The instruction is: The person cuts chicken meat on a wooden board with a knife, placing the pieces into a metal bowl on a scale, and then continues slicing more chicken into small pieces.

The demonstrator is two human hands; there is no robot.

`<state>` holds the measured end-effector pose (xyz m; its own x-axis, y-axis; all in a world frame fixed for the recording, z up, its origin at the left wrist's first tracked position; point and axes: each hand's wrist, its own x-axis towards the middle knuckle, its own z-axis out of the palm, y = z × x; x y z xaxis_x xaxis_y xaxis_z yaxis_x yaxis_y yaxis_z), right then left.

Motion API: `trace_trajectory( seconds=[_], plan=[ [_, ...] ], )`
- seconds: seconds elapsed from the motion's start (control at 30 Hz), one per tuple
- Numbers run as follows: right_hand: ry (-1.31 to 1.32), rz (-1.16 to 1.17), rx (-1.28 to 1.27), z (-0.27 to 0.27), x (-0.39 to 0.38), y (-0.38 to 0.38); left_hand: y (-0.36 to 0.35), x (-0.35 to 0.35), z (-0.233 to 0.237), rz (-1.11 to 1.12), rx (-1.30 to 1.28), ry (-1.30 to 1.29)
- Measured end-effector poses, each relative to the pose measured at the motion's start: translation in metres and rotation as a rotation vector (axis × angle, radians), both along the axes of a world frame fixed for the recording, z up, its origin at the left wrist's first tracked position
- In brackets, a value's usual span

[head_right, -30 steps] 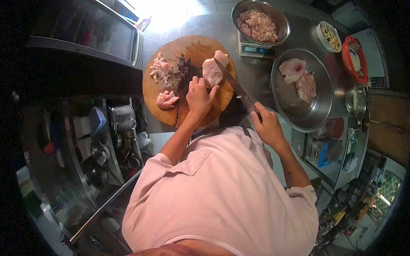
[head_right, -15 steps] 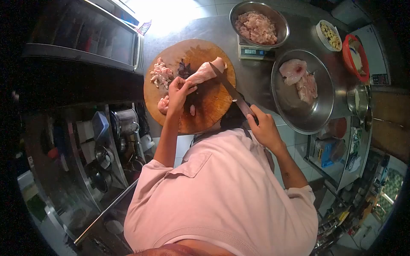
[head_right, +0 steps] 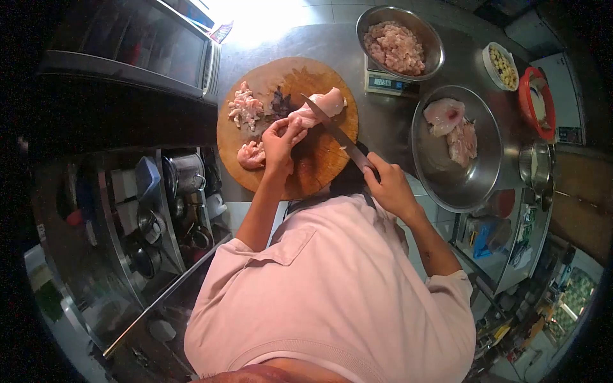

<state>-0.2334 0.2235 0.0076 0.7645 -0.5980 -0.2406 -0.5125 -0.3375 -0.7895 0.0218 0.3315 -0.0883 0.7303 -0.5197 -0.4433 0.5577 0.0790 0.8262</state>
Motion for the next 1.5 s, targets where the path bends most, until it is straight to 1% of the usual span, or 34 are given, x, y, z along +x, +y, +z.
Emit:
trace_trajectory(
  seconds=[0.07, 0.1, 0.13, 0.2, 0.23, 0.27, 0.33, 0.37, 0.4, 0.47, 0.5, 0.57, 0.6, 0.67, 0.7, 0.77, 0.8, 0.87, 0.9, 0.93, 0.97, 1.0, 1.03, 1.07, 1.13, 1.17, 1.23, 1.27, 1.33, 1.47, 1.5],
  plan=[
    [0.018, 0.012, 0.007, 0.001, 0.004, -0.003, -0.001, -0.001, -0.017, -0.059, 0.054, -0.158],
    [0.034, 0.013, 0.010, 0.002, 0.006, -0.005, -0.005, -0.003, -0.017, -0.044, 0.058, -0.233],
    [0.034, 0.017, 0.009, 0.003, 0.006, -0.006, -0.007, -0.002, -0.018, -0.041, 0.058, -0.233],
    [0.009, -0.006, 0.012, 0.006, 0.007, -0.008, -0.011, 0.001, -0.015, -0.109, 0.285, -0.592],
    [0.007, -0.008, 0.012, 0.007, 0.007, -0.009, -0.014, -0.003, 0.011, -0.132, 0.251, -0.532],
    [-0.016, -0.031, 0.015, 0.009, 0.005, -0.010, -0.018, -0.002, 0.026, -0.136, 0.248, -0.535],
    [-0.043, -0.064, 0.016, 0.012, 0.003, -0.013, -0.024, 0.000, 0.043, -0.208, 0.160, -0.808],
    [-0.062, -0.076, 0.013, 0.014, 0.001, -0.015, -0.028, 0.003, 0.043, -0.250, 0.080, -0.852],
    [-0.081, -0.089, 0.010, 0.016, -0.001, -0.016, -0.030, 0.005, 0.048, -0.258, 0.076, -0.856],
    [-0.107, -0.124, -0.006, 0.017, -0.006, -0.019, -0.037, 0.009, 0.061, -0.377, -0.040, -0.836],
    [-0.129, -0.147, -0.020, 0.017, -0.008, -0.020, -0.040, 0.011, 0.068, -0.384, -0.042, -0.839],
    [-0.158, -0.178, -0.023, 0.014, -0.012, -0.022, -0.045, 0.014, 0.082, -0.484, -0.157, -0.747],
    [-0.182, -0.204, -0.027, 0.014, -0.013, -0.023, -0.048, 0.014, 0.085, -0.487, -0.157, -0.746],
    [-0.132, -0.212, 0.020, 0.016, -0.012, -0.025, -0.052, 0.014, 0.088, -0.506, -0.362, -0.428],
    [-0.084, -0.218, 0.065, 0.016, -0.012, -0.024, -0.052, 0.014, 0.084, -0.508, -0.360, -0.426],
    [-0.130, -0.218, 0.039, 0.009, -0.010, -0.018, -0.049, 0.019, 0.067, -0.490, -0.264, -0.266],
    [-0.178, -0.215, 0.011, 0.007, -0.007, -0.015, -0.046, 0.027, 0.047, -0.488, -0.263, -0.265],
    [-0.167, -0.172, -0.018, 0.007, -0.003, -0.010, -0.035, 0.042, -0.013, -0.550, -0.008, -0.449],
    [-0.156, -0.128, -0.046, 0.008, -0.001, -0.008, -0.031, 0.039, -0.016, -0.443, 0.087, -0.571],
    [-0.151, -0.123, -0.046, 0.005, 0.000, -0.007, -0.027, 0.039, -0.018, -0.438, 0.087, -0.566],
    [-0.114, -0.097, -0.020, 0.001, 0.000, -0.006, -0.018, 0.040, -0.019, -0.425, 0.201, -0.639],
    [-0.077, -0.069, 0.007, -0.001, 0.002, -0.003, -0.012, 0.038, -0.006, -0.410, 0.318, -0.710],
    [-0.050, -0.063, 0.042, 0.002, 0.006, -0.001, -0.010, 0.032, 0.011, -0.358, 0.351, -0.733],
    [-0.046, -0.051, 0.044, 0.000, 0.008, 0.000, -0.006, 0.032, 0.016, -0.347, 0.356, -0.727],
    [0.003, -0.012, 0.056, -0.008, 0.010, 0.000, -0.001, 0.033, 0.018, -0.379, 0.380, -0.555],
    [0.007, -0.004, 0.055, -0.009, 0.012, 0.000, 0.002, 0.033, 0.009, -0.371, 0.381, -0.550],
    [0.056, 0.041, 0.048, -0.011, 0.017, 0.000, 0.006, 0.034, -0.003, -0.277, 0.304, -0.441],
    [0.057, 0.047, 0.046, -0.012, 0.019, -0.002, 0.009, 0.034, -0.009, -0.271, 0.303, -0.439],
    [0.081, 0.084, 0.028, -0.015, 0.022, -0.005, 0.014, 0.029, 0.008, -0.299, 0.402, -0.529],
    [0.089, 0.157, -0.023, -0.014, 0.030, -0.017, 0.019, 0.028, -0.006, -0.252, 0.352, -0.448],
    [0.104, 0.186, -0.052, -0.015, 0.032, -0.020, 0.018, 0.026, 0.000, -0.227, 0.339, -0.440]
  ],
)
